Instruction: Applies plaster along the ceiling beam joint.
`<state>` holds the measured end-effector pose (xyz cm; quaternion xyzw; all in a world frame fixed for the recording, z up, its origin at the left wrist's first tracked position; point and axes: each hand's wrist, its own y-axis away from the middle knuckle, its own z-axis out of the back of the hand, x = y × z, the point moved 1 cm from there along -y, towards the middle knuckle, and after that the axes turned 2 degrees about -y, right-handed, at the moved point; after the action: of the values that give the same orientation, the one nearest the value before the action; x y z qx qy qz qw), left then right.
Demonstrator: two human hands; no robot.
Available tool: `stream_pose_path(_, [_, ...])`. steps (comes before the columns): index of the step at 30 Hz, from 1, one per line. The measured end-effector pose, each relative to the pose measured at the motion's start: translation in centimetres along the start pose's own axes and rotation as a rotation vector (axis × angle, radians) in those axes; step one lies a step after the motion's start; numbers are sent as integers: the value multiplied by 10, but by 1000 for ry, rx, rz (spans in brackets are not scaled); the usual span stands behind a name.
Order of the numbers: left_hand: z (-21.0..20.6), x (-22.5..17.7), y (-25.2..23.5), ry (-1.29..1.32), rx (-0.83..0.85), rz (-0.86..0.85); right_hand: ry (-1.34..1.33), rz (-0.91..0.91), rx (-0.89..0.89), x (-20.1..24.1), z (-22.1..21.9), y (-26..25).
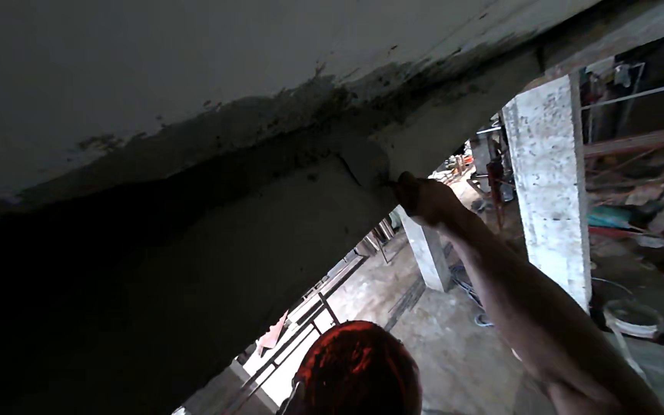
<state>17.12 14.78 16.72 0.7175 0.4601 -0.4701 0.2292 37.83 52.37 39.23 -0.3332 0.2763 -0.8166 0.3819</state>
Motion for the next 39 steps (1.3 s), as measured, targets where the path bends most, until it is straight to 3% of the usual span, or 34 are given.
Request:
stream_pose_path(4, [-51,10,-13,-41,72,1,-88,-253,2,-65,-8,-5])
stream_pose_path(6, [-65,15,-20,-39,103,7,-127,-371,-35,-94,-10,16])
stream_pose_path(9, [-94,9,-13,-39,36,57,-153,-365,-128,-113,-5,54])
stream_pose_path(13, [-96,25,-15,-28,28,115,-36,-5,-337,-99,26,73])
stream_pose_path(19, [-116,13,4,-2,-22,150,350,592,-745,-21,119,17])
stream_pose_path(22, [-100,19,-3,68,-4,150,454,548,-566,-17,129,-15])
stream_pose_path(25, [-76,26,-19,139,106,103,580,642,-620,-10,151,-6])
stream_pose_path(28, [-64,34,-25,80,101,122,651,724,-646,-1,161,1])
stream_pose_path(31, [-67,21,-6,11,-38,196,666,291,-246,-9,169,-2])
stream_pose_path(32, [-64,21,-9,46,-23,181,657,223,-218,-14,176,1])
stream_pose_path(36, [-63,21,-2,31,22,162,713,571,-550,-20,191,9])
stream_pose_path(37, [-71,16,6,-24,-1,185,743,516,-488,-24,192,7])
stream_pose_path(39, [-63,22,9,-13,8,186,730,113,-187,-42,192,7])
